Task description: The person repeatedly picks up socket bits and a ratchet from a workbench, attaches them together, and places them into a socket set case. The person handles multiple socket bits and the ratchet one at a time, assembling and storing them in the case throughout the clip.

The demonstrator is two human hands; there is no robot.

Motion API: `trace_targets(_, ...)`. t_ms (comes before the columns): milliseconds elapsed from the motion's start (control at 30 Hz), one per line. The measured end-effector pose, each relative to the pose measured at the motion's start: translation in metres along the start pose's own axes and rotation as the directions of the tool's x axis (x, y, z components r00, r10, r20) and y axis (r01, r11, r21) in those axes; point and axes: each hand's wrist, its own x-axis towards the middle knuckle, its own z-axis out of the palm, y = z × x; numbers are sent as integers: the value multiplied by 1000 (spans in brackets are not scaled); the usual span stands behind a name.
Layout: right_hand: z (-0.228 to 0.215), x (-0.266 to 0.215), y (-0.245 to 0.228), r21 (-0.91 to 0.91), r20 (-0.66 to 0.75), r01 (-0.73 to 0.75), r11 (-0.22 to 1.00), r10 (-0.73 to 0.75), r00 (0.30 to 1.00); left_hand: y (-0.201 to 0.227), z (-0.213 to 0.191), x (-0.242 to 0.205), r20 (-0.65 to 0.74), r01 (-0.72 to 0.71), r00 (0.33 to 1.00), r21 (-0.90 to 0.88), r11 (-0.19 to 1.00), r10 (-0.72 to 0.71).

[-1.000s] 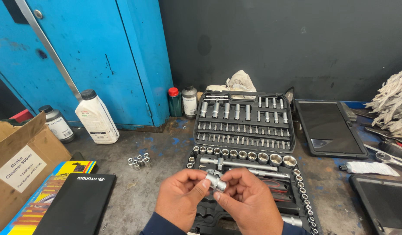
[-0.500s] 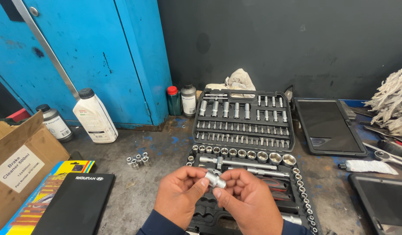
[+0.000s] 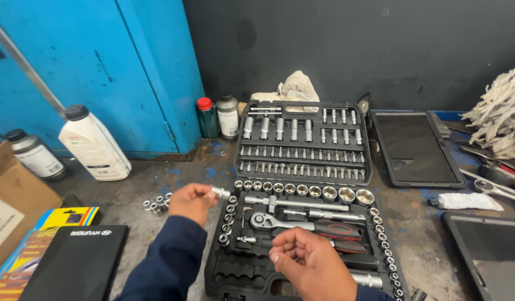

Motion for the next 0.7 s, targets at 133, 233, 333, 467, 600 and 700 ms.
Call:
trace_targets(133, -4, 7, 5, -7, -21, -11, 1000, 10, 1000, -19, 10, 44, 66, 8, 998, -24, 1000, -7)
trace_targets(233, -8, 10, 7, 0, -37, -12, 1000, 12, 999, -23, 18, 57, 111, 36, 993, -32, 999, -32)
trace_targets(333, -9, 13, 8, 12, -37, -9, 1000, 9, 999, -17, 26, 57, 167, -21, 986, 64, 998, 10)
trace_targets(467, -9, 14, 7, 2, -30, -6, 1000, 6, 1000, 0, 38, 43, 166, -226, 971, 428, 875, 170)
trace_targets(600, -7, 13, 4, -19, -34, -15, 1000, 14, 999, 16, 53, 30, 168, -267, 964, 659, 704, 208)
trace_targets(700, -6, 11, 1, -35, -40, -4, 999, 3, 999, 23, 62, 25, 185, -270, 962, 737, 620, 199)
